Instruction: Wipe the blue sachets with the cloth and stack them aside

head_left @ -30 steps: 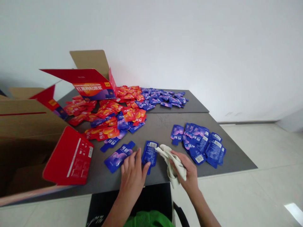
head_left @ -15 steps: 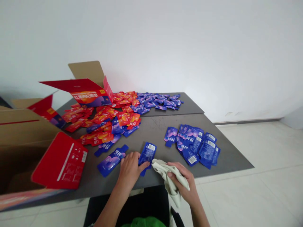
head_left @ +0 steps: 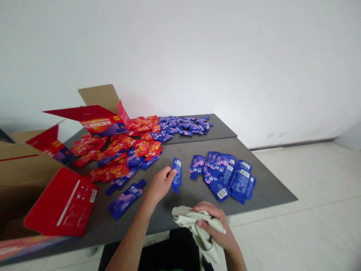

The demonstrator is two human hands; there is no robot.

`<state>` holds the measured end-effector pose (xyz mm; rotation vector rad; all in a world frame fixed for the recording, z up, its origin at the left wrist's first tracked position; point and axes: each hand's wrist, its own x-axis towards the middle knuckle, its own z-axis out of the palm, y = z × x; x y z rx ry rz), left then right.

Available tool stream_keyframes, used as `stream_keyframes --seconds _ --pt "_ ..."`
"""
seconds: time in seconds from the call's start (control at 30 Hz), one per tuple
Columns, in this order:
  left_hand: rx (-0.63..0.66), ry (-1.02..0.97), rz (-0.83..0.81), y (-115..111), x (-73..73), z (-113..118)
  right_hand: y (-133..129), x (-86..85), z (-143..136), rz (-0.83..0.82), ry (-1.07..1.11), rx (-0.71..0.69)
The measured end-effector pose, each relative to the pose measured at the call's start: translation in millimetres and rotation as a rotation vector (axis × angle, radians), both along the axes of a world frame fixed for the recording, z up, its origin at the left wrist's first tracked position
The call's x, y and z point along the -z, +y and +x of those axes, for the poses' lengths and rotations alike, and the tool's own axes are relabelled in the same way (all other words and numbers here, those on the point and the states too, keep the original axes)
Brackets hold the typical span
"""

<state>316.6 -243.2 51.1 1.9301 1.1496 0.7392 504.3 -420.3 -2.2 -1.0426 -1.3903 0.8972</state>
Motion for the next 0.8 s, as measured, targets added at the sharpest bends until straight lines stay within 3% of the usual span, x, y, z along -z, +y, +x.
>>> stream_keyframes --seconds 0.1,0.2,0.3,0.4,0.57,0.67,0.8 --pt "0.009 -0.118 -0.046 16.7 -14.9 47.6 0.3 2.6 1.6 0.009 0.050 -0.024" --pt "0.023 -0.181 -0.115 34.7 -21.0 105.7 0.2 6.3 2.8 0.022 0.105 -0.026" --pt "0.048 -0.156 -0.192 53.1 -18.2 159.2 -0.3 9.0 3.4 0.042 0.148 -0.007" --pt "0.098 -0.072 -0.257 69.0 -10.1 194.5 0.4 11.7 3.7 0.060 0.182 0.015" --pt "0.179 0.092 -0.255 82.6 4.2 206.6 8.6 24.6 6.1 0.184 0.213 -0.008" --pt "0.217 0.188 -0.200 82.2 6.7 197.0 13.7 31.1 8.2 0.206 0.196 -0.027" --pt "0.247 0.297 -0.121 75.3 0.6 178.6 17.4 27.2 9.3 0.272 0.188 -0.019"
